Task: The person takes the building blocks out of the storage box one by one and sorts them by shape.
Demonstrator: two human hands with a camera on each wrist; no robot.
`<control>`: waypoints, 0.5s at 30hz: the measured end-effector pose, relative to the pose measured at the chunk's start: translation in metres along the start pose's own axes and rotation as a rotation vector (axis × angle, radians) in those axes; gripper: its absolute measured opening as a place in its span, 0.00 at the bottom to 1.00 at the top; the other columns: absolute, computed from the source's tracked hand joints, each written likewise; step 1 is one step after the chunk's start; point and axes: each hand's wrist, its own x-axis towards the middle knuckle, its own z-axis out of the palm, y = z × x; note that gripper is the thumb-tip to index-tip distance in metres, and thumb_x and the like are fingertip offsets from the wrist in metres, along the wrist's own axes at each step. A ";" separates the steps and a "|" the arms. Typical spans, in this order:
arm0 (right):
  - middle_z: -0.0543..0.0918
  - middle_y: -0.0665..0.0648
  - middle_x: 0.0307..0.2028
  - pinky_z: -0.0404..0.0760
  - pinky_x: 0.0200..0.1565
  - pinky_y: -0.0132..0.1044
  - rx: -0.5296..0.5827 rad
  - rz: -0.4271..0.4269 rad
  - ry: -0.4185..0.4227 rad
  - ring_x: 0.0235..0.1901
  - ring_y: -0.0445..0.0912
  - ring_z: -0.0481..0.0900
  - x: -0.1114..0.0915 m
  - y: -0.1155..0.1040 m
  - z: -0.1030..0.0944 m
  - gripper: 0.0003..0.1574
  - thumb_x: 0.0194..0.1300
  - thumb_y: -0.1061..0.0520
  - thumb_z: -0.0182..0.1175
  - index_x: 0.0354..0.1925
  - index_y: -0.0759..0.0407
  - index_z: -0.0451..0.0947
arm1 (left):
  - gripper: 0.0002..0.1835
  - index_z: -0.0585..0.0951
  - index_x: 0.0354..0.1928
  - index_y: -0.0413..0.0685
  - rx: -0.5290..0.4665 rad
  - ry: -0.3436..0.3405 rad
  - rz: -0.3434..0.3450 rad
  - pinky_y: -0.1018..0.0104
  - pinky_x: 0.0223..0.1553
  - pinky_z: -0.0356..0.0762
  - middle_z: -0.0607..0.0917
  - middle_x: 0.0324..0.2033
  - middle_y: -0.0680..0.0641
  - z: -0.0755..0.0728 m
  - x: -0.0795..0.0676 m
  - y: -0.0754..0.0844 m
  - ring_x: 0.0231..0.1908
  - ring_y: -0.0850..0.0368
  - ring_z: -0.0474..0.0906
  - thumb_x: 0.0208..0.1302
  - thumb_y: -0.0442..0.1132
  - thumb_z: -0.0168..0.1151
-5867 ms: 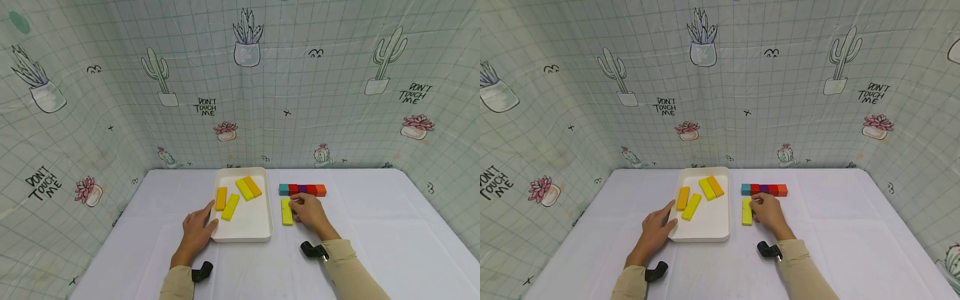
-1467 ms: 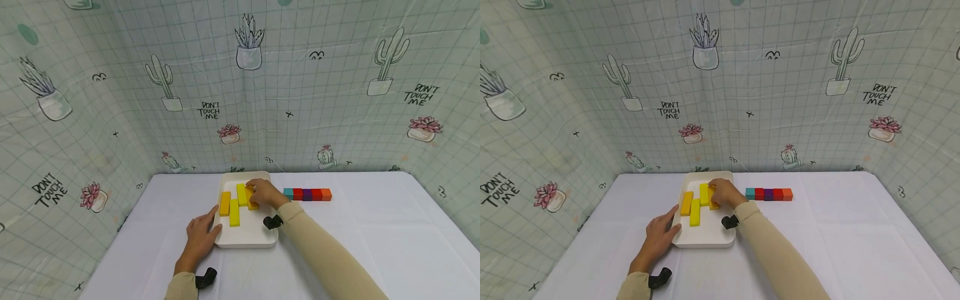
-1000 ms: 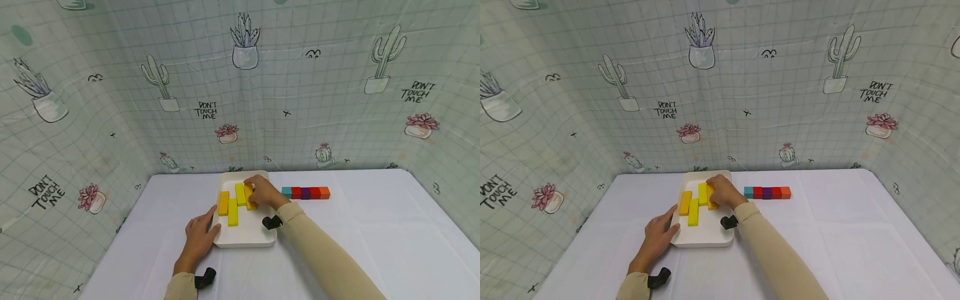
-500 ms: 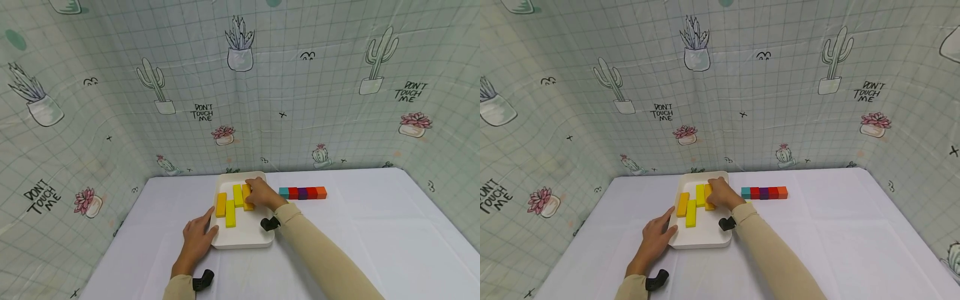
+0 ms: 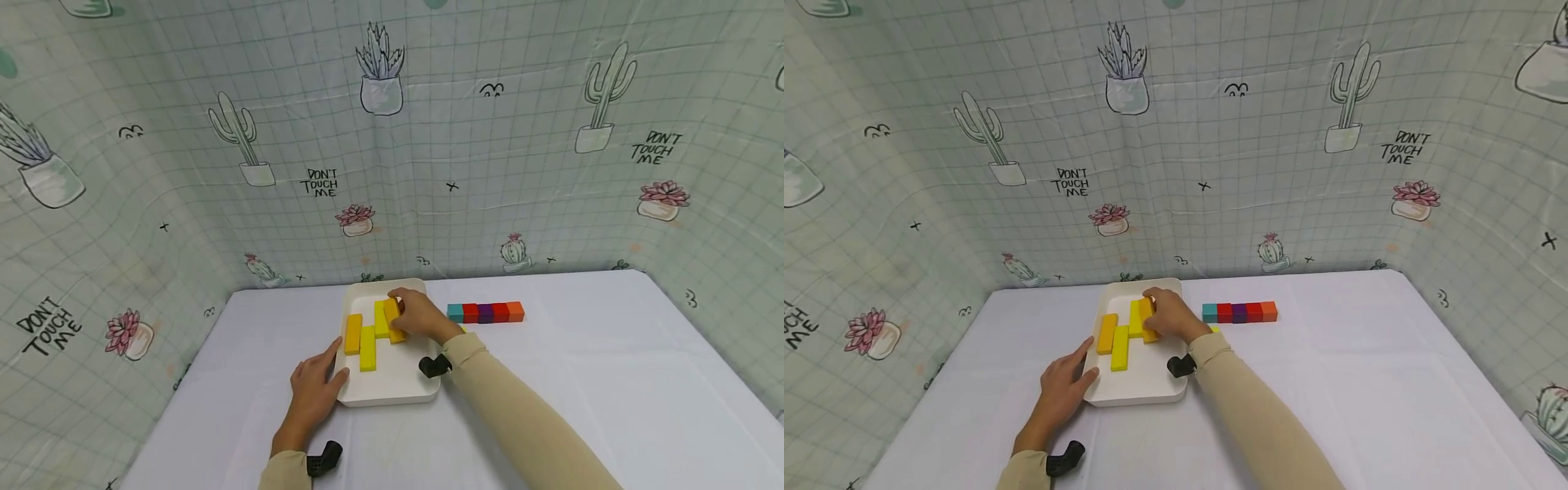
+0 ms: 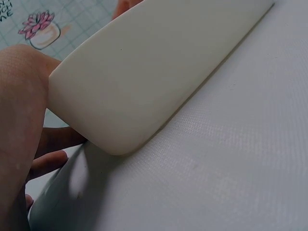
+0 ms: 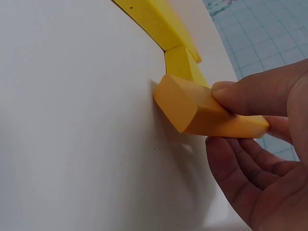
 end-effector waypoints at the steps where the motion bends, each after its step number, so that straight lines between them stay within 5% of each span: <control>1: 0.79 0.57 0.46 0.83 0.47 0.38 0.008 0.001 0.001 0.42 0.50 0.76 0.000 0.000 0.000 0.40 0.60 0.59 0.71 0.69 0.55 0.70 | 0.33 0.65 0.76 0.54 -0.001 -0.001 -0.002 0.36 0.70 0.38 0.74 0.68 0.44 0.000 0.000 0.000 0.66 0.41 0.64 0.69 0.44 0.58; 15: 0.79 0.56 0.44 0.83 0.44 0.37 0.142 -0.016 0.088 0.40 0.50 0.77 -0.002 0.000 0.000 0.32 0.62 0.59 0.69 0.64 0.54 0.75 | 0.34 0.65 0.76 0.55 -0.005 -0.008 -0.007 0.37 0.71 0.36 0.73 0.68 0.45 0.001 0.001 -0.005 0.67 0.41 0.63 0.69 0.45 0.58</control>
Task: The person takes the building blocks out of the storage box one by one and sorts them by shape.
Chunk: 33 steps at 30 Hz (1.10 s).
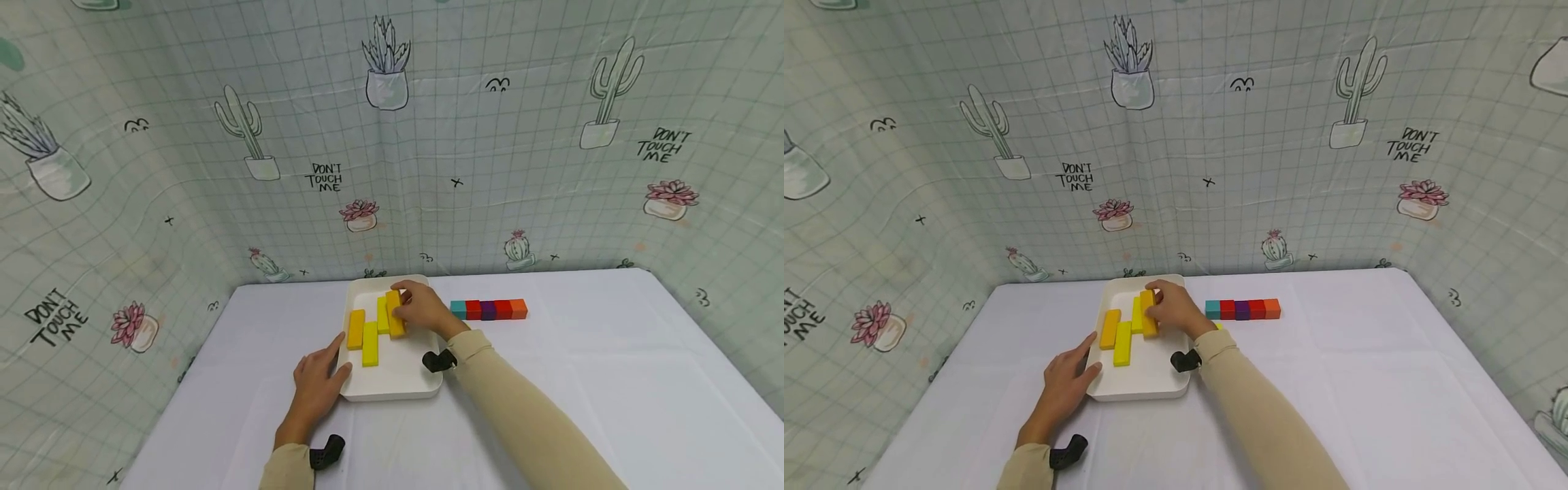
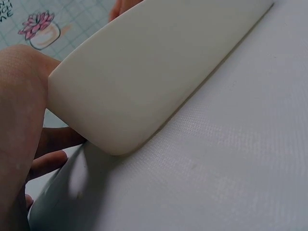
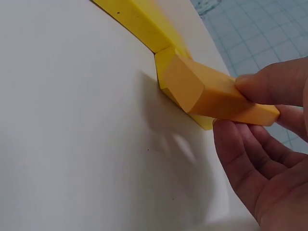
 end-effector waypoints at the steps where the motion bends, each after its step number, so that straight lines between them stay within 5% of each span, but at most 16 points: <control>1: 0.79 0.56 0.43 0.83 0.43 0.37 0.020 -0.002 0.010 0.39 0.49 0.77 0.000 0.000 -0.001 0.32 0.62 0.59 0.69 0.64 0.55 0.76 | 0.33 0.65 0.76 0.55 0.003 0.004 0.005 0.36 0.70 0.37 0.74 0.68 0.45 0.000 0.000 0.000 0.67 0.41 0.64 0.69 0.44 0.58; 11: 0.78 0.59 0.43 0.86 0.41 0.37 0.240 0.049 0.114 0.36 0.50 0.82 -0.002 -0.004 -0.006 0.31 0.63 0.60 0.68 0.64 0.56 0.76 | 0.33 0.67 0.75 0.54 0.009 0.016 0.018 0.35 0.70 0.39 0.74 0.68 0.44 0.000 0.002 -0.001 0.66 0.40 0.65 0.69 0.43 0.58; 25: 0.76 0.64 0.42 0.87 0.41 0.43 0.566 0.083 0.110 0.36 0.53 0.84 -0.012 -0.003 -0.016 0.31 0.63 0.67 0.66 0.64 0.63 0.74 | 0.33 0.66 0.75 0.53 -0.002 0.009 0.026 0.34 0.69 0.39 0.74 0.68 0.44 0.002 0.000 0.000 0.66 0.40 0.65 0.69 0.43 0.58; 33: 0.77 0.65 0.44 0.87 0.42 0.44 0.618 0.110 0.116 0.38 0.53 0.82 -0.015 0.001 -0.021 0.30 0.64 0.67 0.65 0.63 0.63 0.75 | 0.32 0.67 0.75 0.53 0.009 0.015 0.043 0.33 0.68 0.41 0.74 0.67 0.44 0.000 -0.001 0.000 0.65 0.40 0.66 0.69 0.43 0.59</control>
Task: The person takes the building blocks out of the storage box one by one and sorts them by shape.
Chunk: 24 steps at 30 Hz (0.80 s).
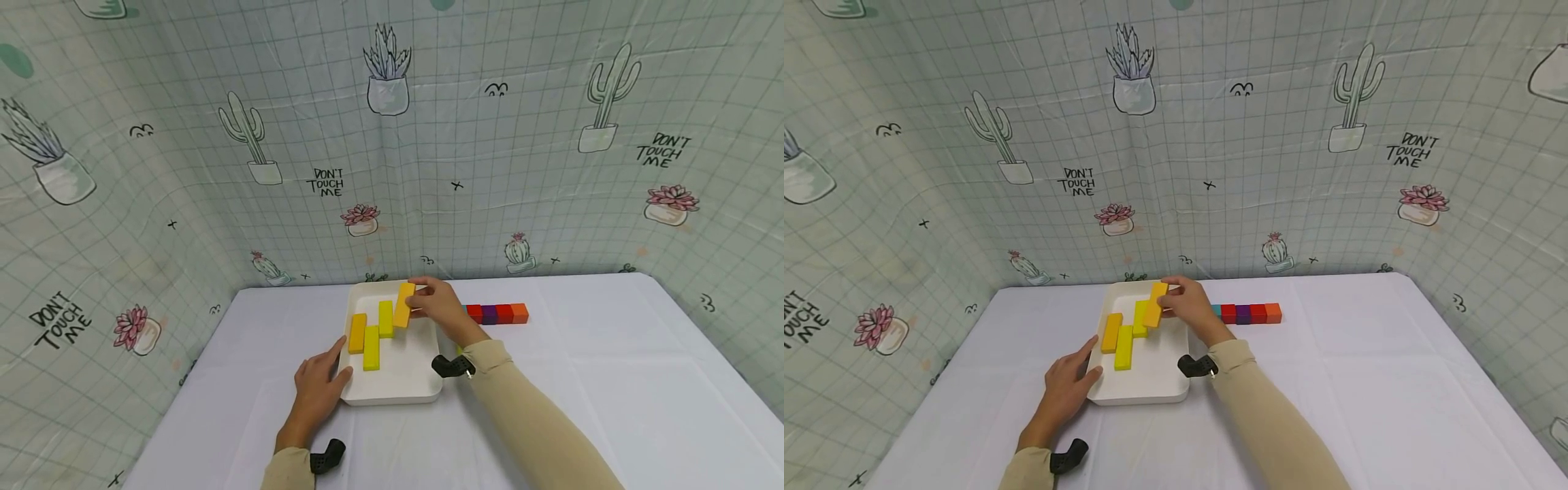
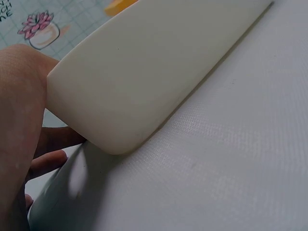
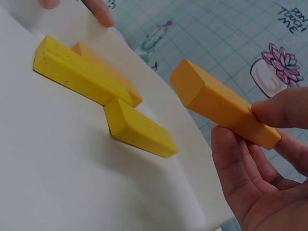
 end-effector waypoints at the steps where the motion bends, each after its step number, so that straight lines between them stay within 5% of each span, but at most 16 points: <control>1: 0.77 0.65 0.44 0.87 0.42 0.44 0.000 0.002 0.002 0.38 0.53 0.83 0.000 0.000 -0.001 0.29 0.64 0.67 0.65 0.63 0.62 0.75 | 0.32 0.67 0.75 0.53 -0.004 0.000 -0.004 0.33 0.69 0.41 0.74 0.67 0.44 0.000 0.000 0.000 0.65 0.40 0.66 0.69 0.43 0.59; 16: 0.77 0.64 0.48 0.85 0.47 0.48 -0.003 0.008 0.039 0.43 0.55 0.83 -0.017 -0.008 -0.009 0.30 0.65 0.63 0.64 0.64 0.58 0.74 | 0.33 0.67 0.75 0.53 -0.006 -0.001 -0.011 0.34 0.69 0.40 0.75 0.67 0.44 0.001 0.002 -0.001 0.65 0.40 0.65 0.69 0.43 0.58; 24: 0.75 0.65 0.47 0.86 0.46 0.46 0.087 -0.010 0.047 0.43 0.54 0.82 -0.024 -0.006 -0.018 0.29 0.67 0.64 0.62 0.65 0.61 0.73 | 0.33 0.66 0.75 0.54 -0.012 -0.006 -0.032 0.35 0.70 0.38 0.74 0.67 0.45 0.000 0.001 0.000 0.66 0.41 0.64 0.68 0.44 0.59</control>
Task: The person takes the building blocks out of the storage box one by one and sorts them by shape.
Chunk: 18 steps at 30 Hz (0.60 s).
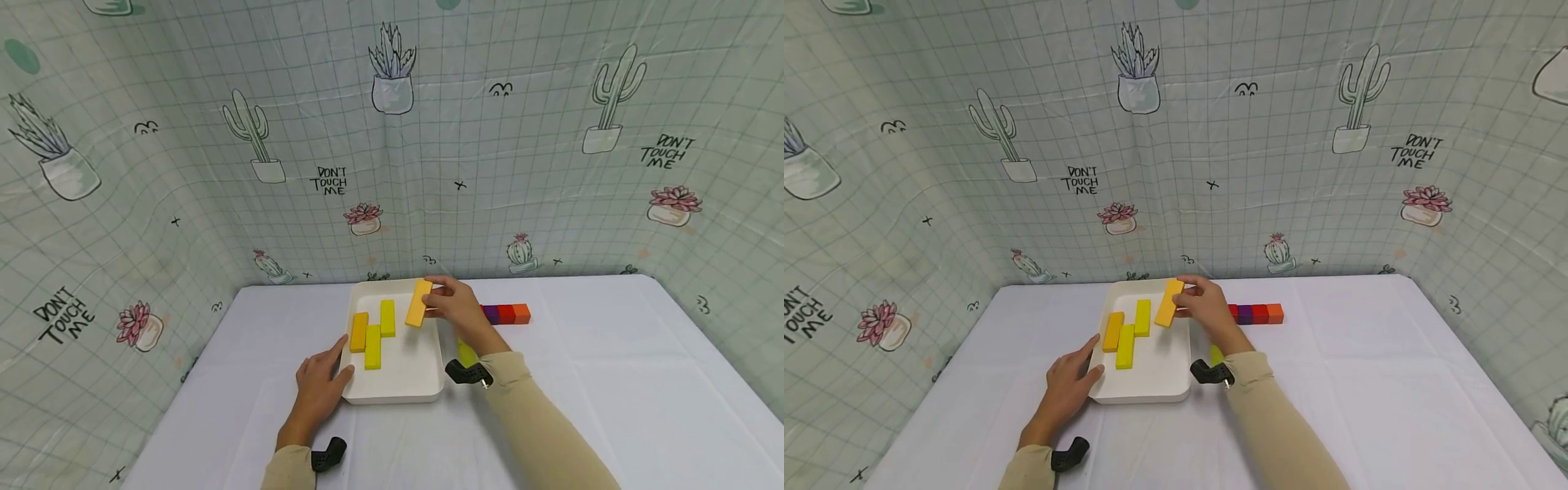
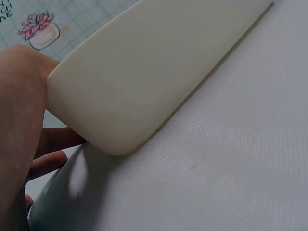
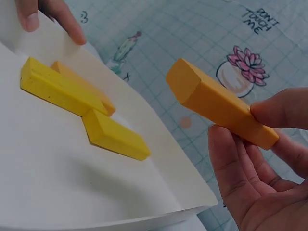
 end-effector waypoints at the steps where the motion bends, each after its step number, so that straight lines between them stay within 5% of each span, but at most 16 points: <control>1: 0.75 0.64 0.47 0.85 0.46 0.46 0.006 0.002 0.004 0.43 0.53 0.82 -0.001 0.000 -0.001 0.28 0.67 0.64 0.62 0.65 0.61 0.73 | 0.33 0.66 0.75 0.54 0.002 0.002 0.003 0.35 0.70 0.39 0.75 0.67 0.44 0.000 0.000 0.000 0.66 0.40 0.64 0.68 0.43 0.59; 18: 0.77 0.64 0.47 0.84 0.49 0.48 -0.021 0.012 0.047 0.45 0.55 0.82 -0.020 0.001 -0.014 0.27 0.68 0.62 0.62 0.64 0.58 0.73 | 0.33 0.66 0.75 0.54 0.021 0.007 0.008 0.35 0.70 0.39 0.75 0.67 0.44 0.001 0.000 -0.001 0.66 0.40 0.64 0.69 0.43 0.58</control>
